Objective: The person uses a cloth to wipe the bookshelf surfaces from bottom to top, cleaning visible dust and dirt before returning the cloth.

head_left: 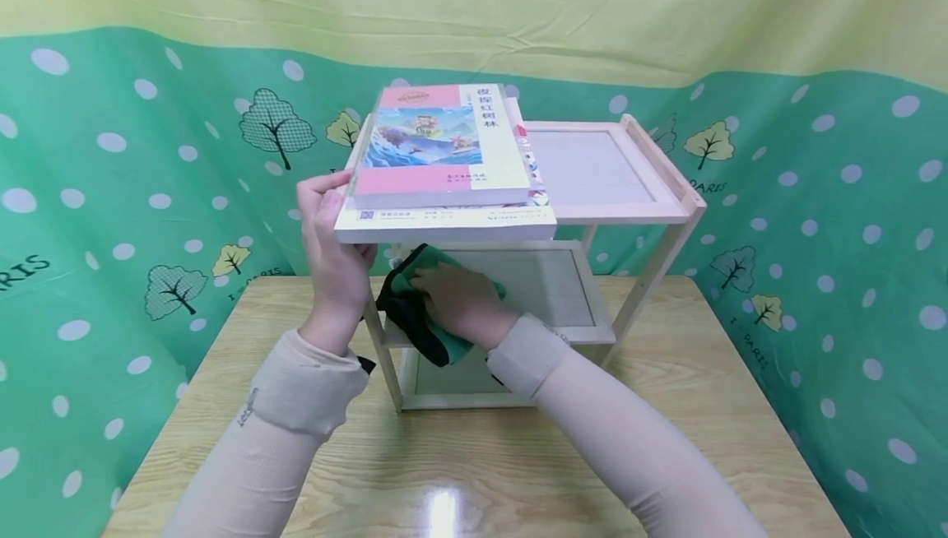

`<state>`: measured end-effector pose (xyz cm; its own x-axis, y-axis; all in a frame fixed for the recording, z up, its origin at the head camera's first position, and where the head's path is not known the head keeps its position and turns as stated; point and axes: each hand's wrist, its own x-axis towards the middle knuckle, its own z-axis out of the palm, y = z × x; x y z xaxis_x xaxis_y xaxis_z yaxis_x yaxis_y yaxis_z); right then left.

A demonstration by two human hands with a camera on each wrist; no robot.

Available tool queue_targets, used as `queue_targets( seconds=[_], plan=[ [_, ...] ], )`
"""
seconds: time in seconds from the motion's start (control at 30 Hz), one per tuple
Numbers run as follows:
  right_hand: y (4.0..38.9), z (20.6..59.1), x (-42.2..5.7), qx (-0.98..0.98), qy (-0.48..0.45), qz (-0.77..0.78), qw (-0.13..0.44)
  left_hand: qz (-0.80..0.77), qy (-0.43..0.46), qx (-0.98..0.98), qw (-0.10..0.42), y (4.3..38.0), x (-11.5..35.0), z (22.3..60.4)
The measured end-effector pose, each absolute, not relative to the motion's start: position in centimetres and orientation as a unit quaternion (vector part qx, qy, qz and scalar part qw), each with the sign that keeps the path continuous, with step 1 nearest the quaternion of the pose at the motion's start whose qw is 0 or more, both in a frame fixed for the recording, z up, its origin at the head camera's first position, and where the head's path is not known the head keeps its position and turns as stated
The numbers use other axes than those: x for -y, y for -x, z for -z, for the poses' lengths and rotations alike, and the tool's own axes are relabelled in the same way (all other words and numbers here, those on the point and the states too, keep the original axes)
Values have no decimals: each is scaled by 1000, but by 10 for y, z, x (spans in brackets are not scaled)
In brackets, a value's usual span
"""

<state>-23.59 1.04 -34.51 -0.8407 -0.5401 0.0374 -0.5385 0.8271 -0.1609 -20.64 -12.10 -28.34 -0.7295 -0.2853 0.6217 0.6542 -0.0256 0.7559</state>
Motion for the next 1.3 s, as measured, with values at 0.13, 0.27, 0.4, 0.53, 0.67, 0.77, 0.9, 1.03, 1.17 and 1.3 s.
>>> queue_targets(
  seconds=[0.13, 0.27, 0.4, 0.53, 0.67, 0.77, 0.9, 1.03, 1.17, 1.3],
  plan=[
    [237, 341, -7, -958, 275, 75, 9, 702, 146, 611, 336, 206, 122, 282],
    [240, 339, -5, -962, 263, 65, 13, 704, 146, 609, 335, 206, 122, 282],
    [244, 337, -6, -962, 266, 52, 25, 704, 149, 609, 334, 206, 122, 282],
    [246, 333, -8, -957, 280, 62, 34, 701, 150, 612, 335, 206, 122, 282],
    [246, 329, -9, -952, 290, 83, 46, 698, 149, 615, 335, 206, 123, 282],
    [247, 327, -10, -949, 294, 93, 61, 696, 148, 617, 337, 206, 123, 282],
    [248, 325, -12, -946, 298, 100, 82, 691, 143, 623, 338, 205, 123, 282],
    [250, 323, -14, -945, 299, 94, 96, 687, 133, 632, 333, 204, 124, 282],
    [250, 321, -15, -946, 297, 87, 101, 682, 124, 642, 328, 204, 124, 281],
    [251, 317, -15, -946, 291, 92, 111, 682, 114, 648, 320, 202, 125, 280]
  ],
)
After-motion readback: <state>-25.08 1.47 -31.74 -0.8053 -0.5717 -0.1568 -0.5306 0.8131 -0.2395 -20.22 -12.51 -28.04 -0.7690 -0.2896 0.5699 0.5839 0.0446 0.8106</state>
